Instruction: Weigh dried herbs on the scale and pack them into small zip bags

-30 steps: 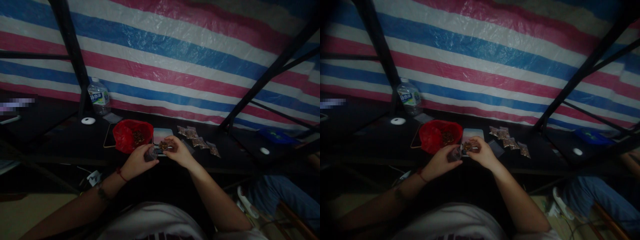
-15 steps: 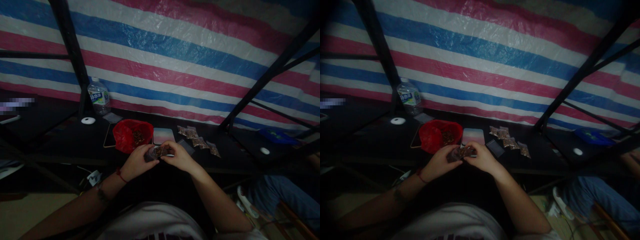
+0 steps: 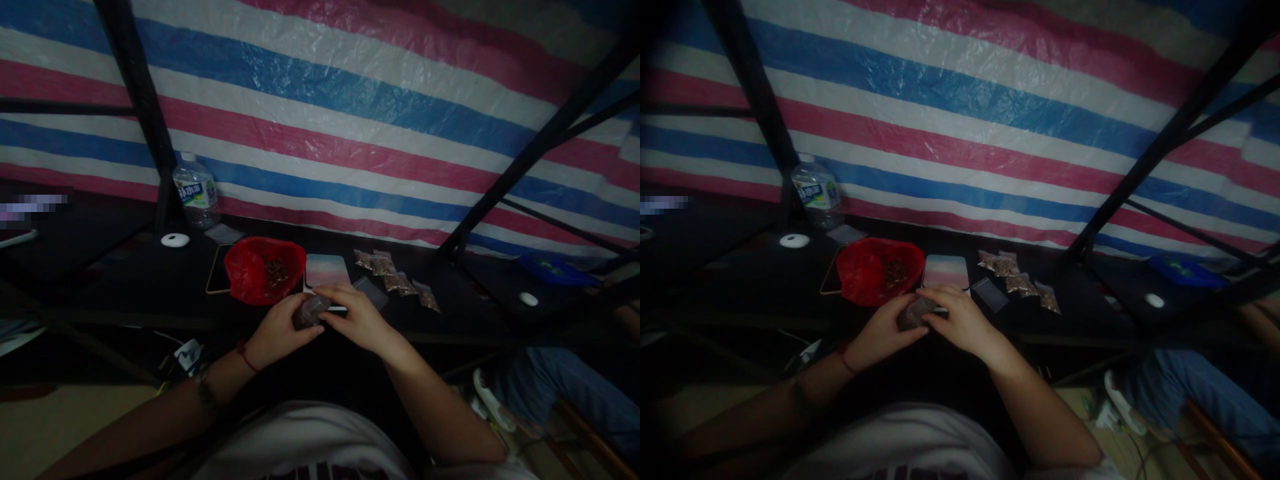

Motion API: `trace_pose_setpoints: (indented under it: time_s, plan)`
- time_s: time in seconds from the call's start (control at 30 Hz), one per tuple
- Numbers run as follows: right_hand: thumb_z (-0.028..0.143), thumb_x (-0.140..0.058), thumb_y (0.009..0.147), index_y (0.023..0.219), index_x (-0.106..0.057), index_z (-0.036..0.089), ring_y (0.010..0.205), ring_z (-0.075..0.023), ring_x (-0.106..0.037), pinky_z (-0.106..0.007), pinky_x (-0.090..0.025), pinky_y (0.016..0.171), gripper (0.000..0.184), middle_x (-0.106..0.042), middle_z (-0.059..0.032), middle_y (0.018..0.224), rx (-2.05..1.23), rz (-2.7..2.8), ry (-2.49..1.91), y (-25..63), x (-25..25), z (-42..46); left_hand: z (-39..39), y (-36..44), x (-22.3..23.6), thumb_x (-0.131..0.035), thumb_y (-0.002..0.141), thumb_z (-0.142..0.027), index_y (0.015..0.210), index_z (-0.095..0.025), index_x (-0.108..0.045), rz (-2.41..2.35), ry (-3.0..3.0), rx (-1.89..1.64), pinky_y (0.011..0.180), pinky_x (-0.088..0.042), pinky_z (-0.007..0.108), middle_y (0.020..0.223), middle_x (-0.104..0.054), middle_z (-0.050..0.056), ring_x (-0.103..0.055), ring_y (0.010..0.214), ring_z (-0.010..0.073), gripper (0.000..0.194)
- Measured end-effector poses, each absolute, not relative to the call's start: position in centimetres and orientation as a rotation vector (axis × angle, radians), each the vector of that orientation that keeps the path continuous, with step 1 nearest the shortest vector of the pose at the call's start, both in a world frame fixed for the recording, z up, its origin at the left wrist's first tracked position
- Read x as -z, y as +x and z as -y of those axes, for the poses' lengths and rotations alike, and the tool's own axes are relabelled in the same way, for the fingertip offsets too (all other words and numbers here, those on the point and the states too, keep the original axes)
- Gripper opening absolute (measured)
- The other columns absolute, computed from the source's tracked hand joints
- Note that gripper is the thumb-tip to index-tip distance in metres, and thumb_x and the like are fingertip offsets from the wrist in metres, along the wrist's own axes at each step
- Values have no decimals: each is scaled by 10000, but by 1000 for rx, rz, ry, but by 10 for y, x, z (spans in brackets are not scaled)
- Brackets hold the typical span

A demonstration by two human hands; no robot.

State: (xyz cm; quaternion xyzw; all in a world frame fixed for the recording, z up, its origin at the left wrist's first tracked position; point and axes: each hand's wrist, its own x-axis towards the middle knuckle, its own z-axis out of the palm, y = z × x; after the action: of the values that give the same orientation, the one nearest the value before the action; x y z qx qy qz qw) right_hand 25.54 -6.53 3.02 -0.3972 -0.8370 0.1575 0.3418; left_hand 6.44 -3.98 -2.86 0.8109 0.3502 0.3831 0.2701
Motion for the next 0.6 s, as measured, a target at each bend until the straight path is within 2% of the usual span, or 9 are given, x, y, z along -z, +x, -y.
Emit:
trace_pose_setpoints:
  time_s: [0.3,0.47,0.6]
  plan:
    - [152,-625,802,1309,-525,278,1116,-205,-586,-346,-520,895,532,-591,-77,1265,-511,2134,-1025,264,-39,68,40,62,24,-681,746,-346,1138,-166,-542,-936,2038,-1073,853,-504,343,1053,-657,79,-635,943,215,453]
    - [91,-588,757,1332,-500,272,1102,-205,-581,-353,-506,901,609,-580,-77,1255,-516,2138,-1044,266,-35,60,35,60,26,-653,770,-352,1142,-179,-540,-938,1999,-1073,853,-499,343,1031,-660,69,-636,934,211,426]
    - [118,-591,740,1221,-585,199,1035,-192,-589,-343,-491,890,488,-601,-93,1154,-401,1979,-1157,278,-22,21,26,57,29,-618,782,-338,1125,-159,-541,-938,1870,-1084,837,-493,347,976,-657,68,-630,897,201,395]
